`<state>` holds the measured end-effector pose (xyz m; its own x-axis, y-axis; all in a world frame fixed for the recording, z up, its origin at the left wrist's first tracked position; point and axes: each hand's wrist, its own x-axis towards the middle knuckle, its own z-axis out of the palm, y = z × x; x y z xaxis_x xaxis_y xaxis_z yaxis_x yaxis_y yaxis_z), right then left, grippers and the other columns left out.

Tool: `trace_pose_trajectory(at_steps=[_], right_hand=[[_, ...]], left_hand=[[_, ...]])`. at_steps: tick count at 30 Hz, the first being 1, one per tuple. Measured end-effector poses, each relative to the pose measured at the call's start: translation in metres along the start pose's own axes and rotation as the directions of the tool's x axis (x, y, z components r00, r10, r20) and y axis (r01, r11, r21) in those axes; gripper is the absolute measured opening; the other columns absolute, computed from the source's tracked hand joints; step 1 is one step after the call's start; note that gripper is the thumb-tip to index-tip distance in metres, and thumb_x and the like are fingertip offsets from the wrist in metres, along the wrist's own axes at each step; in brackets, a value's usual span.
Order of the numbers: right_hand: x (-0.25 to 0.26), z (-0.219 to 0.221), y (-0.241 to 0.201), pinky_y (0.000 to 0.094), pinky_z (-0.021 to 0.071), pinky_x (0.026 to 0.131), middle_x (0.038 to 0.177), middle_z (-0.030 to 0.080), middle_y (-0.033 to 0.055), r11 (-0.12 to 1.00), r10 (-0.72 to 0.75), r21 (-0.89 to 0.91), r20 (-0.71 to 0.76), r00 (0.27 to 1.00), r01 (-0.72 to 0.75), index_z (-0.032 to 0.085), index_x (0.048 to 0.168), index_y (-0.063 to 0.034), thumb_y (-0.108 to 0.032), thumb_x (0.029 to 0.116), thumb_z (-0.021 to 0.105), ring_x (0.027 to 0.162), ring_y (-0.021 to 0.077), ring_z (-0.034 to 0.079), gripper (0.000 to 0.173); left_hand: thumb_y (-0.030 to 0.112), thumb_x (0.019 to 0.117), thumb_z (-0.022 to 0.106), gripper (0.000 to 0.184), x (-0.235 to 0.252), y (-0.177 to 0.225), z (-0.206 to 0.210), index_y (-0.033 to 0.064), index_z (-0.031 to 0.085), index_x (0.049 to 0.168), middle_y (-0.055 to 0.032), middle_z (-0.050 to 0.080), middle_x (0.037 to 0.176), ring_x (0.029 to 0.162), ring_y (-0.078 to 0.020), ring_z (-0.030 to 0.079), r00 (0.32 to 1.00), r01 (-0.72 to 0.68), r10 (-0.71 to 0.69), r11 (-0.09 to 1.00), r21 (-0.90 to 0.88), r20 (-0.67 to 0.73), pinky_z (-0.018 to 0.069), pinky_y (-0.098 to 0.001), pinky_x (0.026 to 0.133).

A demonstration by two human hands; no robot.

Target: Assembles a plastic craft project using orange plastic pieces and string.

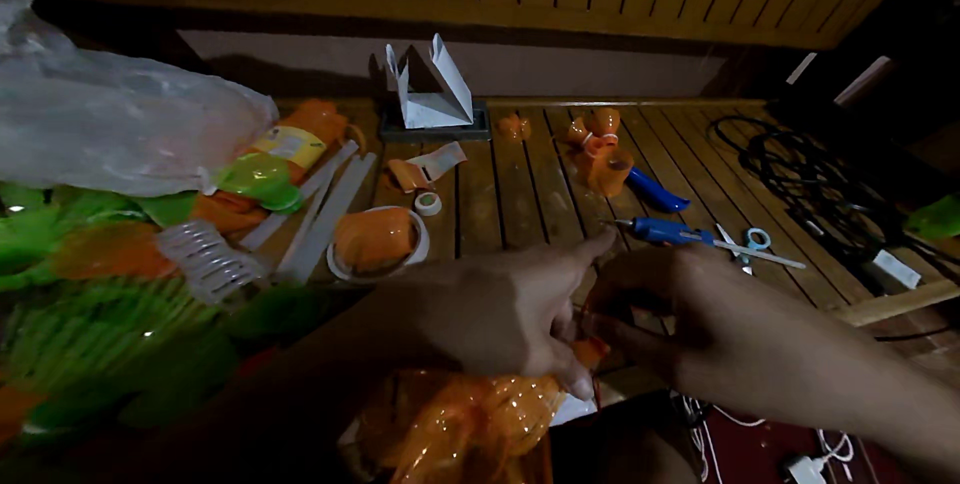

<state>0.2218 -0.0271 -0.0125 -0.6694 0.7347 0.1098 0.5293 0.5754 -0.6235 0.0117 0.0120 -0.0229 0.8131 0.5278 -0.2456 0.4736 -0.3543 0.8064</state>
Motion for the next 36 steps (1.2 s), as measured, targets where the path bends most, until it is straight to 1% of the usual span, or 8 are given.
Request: trace_pose_trajectory(at_steps=[3, 6, 9, 16, 26, 30, 34, 36], right_hand=[[-0.004, 0.008, 0.004, 0.0133, 0.0492, 0.066, 0.08, 0.066, 0.0005, 0.954, -0.225, -0.227, -0.118, 0.967, 0.194, 0.071, 0.091, -0.0067, -0.015, 0.0953, 0.063, 0.073, 0.0009, 0.061, 0.013], [-0.015, 0.015, 0.009, 0.0172, 0.0457, 0.065, 0.081, 0.062, 0.0052, 0.851, -0.377, -0.464, -0.213, 0.902, 0.246, 0.07, 0.096, -0.0067, -0.014, 0.098, 0.059, 0.072, 0.0112, 0.056, 0.014], [-0.026, 0.025, 0.021, 0.0188, 0.0433, 0.068, 0.08, 0.062, 0.0095, 0.837, -0.436, -0.481, -0.301, 0.848, 0.26, 0.068, 0.097, -0.0038, -0.011, 0.1003, 0.057, 0.074, 0.0155, 0.054, 0.013], [-0.034, 0.036, 0.04, 0.0143, 0.0482, 0.079, 0.084, 0.068, 0.0102, 0.911, -0.408, -0.134, -0.426, 0.807, 0.39, 0.068, 0.095, 0.0025, -0.011, 0.101, 0.058, 0.085, 0.0068, 0.062, 0.018], [-0.043, 0.037, 0.042, 0.0166, 0.0465, 0.08, 0.085, 0.064, 0.0096, 0.856, -0.512, -0.183, -0.431, 0.743, 0.484, 0.068, 0.1, 0.0002, -0.012, 0.102, 0.061, 0.085, 0.0105, 0.059, 0.014], [-0.039, 0.039, 0.043, 0.0143, 0.0478, 0.079, 0.084, 0.066, 0.0081, 0.864, -0.447, 0.01, -0.442, 0.778, 0.503, 0.068, 0.097, 0.0017, -0.011, 0.1007, 0.063, 0.085, 0.0048, 0.061, 0.015], [-0.032, 0.026, 0.043, 0.0069, 0.0478, 0.071, 0.087, 0.067, -0.0071, 0.8, -0.276, 0.504, -0.173, 0.945, 0.326, 0.069, 0.098, -0.0021, -0.013, 0.1003, 0.065, 0.081, -0.0098, 0.058, 0.012], [-0.021, 0.01, 0.041, 0.0064, 0.0487, 0.068, 0.083, 0.066, -0.014, 0.812, -0.229, 0.564, 0.075, 0.97, 0.148, 0.068, 0.098, -0.0057, -0.014, 0.1, 0.064, 0.076, -0.0124, 0.058, 0.009]], left_hand=[[0.016, 0.0851, 0.081, 0.105, 0.001, -0.001, 0.0, 0.0114, 0.013, 0.165, -0.0046, 0.068, 0.101, 0.082, -0.0014, 0.067, 0.998, 0.048, -0.05, 0.998, -0.048, -0.043, 0.0556, -0.0176, 0.075], [0.012, 0.0847, 0.081, 0.104, 0.0, -0.002, -0.005, 0.0077, 0.013, 0.163, 0.002, 0.066, 0.077, 0.065, 0.0026, 0.064, 0.998, 0.029, -0.037, 0.991, -0.13, -0.059, 0.0513, -0.0118, 0.061], [0.015, 0.0858, 0.081, 0.106, -0.004, 0.006, -0.009, 0.0068, 0.01, 0.164, 0.0073, 0.06, 0.062, 0.056, 0.0064, 0.055, 0.995, 0.053, -0.062, 0.992, -0.116, -0.08, 0.0425, -0.0085, 0.053], [0.012, 0.079, 0.086, 0.112, -0.012, 0.014, -0.008, 0.0197, 0.015, 0.165, 0.0085, 0.069, 0.069, 0.063, 0.0032, 0.066, 0.992, -0.001, -0.026, 0.976, -0.218, -0.123, 0.0522, -0.0097, 0.057], [0.017, 0.0785, 0.087, 0.11, -0.015, 0.018, -0.006, 0.0205, 0.019, 0.165, 0.0105, 0.069, 0.068, 0.062, 0.0057, 0.065, 0.987, -0.038, 0.015, 0.988, -0.147, -0.158, 0.0507, -0.008, 0.057], [0.022, 0.0788, 0.087, 0.112, -0.018, 0.015, -0.007, 0.0214, 0.016, 0.165, 0.0131, 0.071, 0.072, 0.066, 0.0062, 0.067, 0.987, -0.141, 0.128, 0.98, -0.138, -0.097, 0.0542, -0.0091, 0.062], [0.028, 0.0859, 0.081, 0.112, -0.014, 0.006, -0.007, 0.0099, 0.003, 0.165, 0.0144, 0.068, 0.077, 0.074, 0.0094, 0.065, 0.939, -0.328, 0.34, 0.931, -0.16, 0.053, 0.054, -0.008, 0.069], [0.031, 0.0877, 0.078, 0.114, -0.01, 0.005, -0.006, 0.0072, -0.004, 0.164, 0.0136, 0.07, 0.081, 0.076, 0.0112, 0.064, 0.914, -0.366, 0.383, 0.921, -0.136, 0.134, 0.0546, -0.0076, 0.071]])
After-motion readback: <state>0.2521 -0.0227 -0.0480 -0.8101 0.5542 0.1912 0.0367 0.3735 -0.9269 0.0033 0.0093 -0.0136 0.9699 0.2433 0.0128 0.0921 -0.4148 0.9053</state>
